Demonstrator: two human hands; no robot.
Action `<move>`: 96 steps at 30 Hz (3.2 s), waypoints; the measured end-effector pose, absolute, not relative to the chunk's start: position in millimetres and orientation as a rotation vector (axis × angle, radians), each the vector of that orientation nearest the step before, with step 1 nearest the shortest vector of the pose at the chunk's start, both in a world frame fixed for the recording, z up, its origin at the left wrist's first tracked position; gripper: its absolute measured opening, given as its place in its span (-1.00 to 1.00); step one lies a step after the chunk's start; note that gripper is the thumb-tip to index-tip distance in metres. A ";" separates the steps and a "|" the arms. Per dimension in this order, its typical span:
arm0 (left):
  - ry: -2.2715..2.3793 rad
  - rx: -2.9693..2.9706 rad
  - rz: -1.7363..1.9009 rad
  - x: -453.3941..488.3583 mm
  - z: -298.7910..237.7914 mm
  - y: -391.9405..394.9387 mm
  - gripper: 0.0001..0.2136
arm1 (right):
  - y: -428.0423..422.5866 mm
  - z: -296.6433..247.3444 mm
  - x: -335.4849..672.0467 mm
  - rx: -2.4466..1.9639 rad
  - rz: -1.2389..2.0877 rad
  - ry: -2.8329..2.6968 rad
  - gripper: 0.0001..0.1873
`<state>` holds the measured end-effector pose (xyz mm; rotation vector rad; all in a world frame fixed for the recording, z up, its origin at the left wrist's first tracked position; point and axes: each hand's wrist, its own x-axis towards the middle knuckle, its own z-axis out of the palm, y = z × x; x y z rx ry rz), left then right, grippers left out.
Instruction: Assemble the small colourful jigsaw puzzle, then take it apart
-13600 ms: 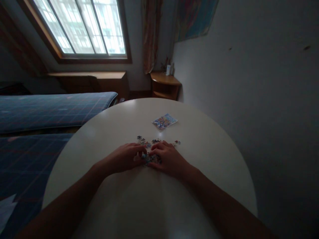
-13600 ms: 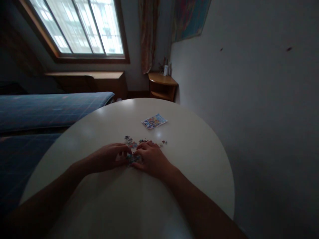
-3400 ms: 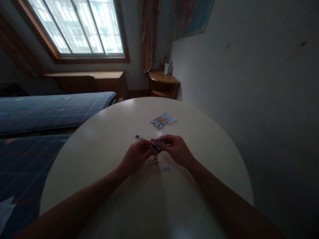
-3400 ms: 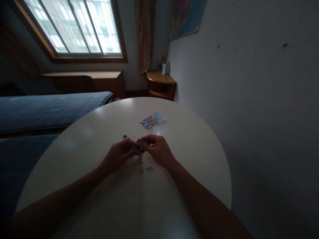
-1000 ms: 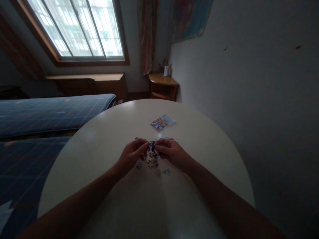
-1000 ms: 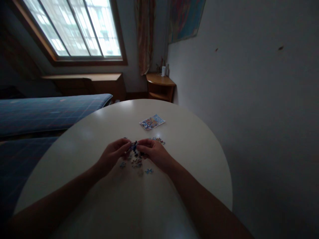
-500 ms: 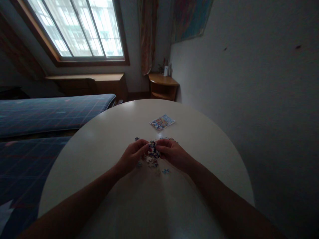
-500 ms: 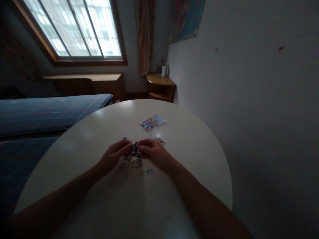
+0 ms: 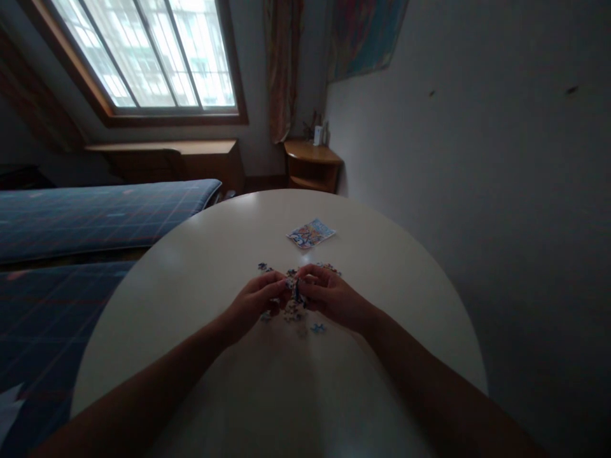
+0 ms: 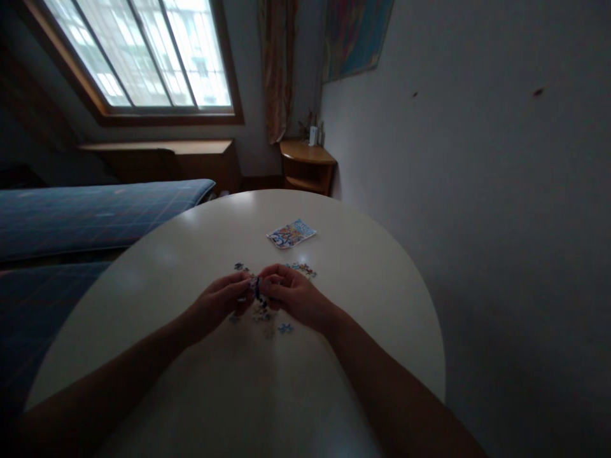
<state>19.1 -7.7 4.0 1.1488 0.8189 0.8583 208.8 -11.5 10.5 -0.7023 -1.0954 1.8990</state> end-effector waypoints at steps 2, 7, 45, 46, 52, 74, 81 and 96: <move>0.860 1.177 0.857 19.4 4.0 -6.7 -0.65 | -12.0 11.5 208.4 -0.690 1.909 -1.100 -0.64; 1.227 1.673 1.002 12.2 1.9 2.8 -0.73 | -5.1 5.4 208.6 -0.863 1.769 -1.130 -0.58; 1.317 1.863 0.972 17.2 1.7 -2.3 -0.80 | 2.0 -9.1 209.8 -1.065 1.669 -1.055 -0.59; 1.348 1.892 0.973 15.7 0.8 -0.7 -0.81 | 2.7 -10.2 210.1 -1.057 1.675 -1.032 -0.59; 1.455 2.155 0.884 9.7 -4.7 2.6 -0.78 | 2.2 -10.7 209.4 -1.014 1.714 -0.915 -0.57; 1.360 2.099 0.855 18.8 -2.5 -5.4 -0.79 | -2.0 1.5 210.1 -1.113 1.525 -1.172 -0.49; 1.473 2.355 0.801 2.7 -7.8 7.3 -0.87 | 7.8 -2.0 226.8 -1.209 1.357 -1.401 -0.57; 1.131 2.524 0.595 6.0 -8.7 -5.5 -0.78 | 12.8 2.0 245.3 -1.543 0.742 -1.814 -0.72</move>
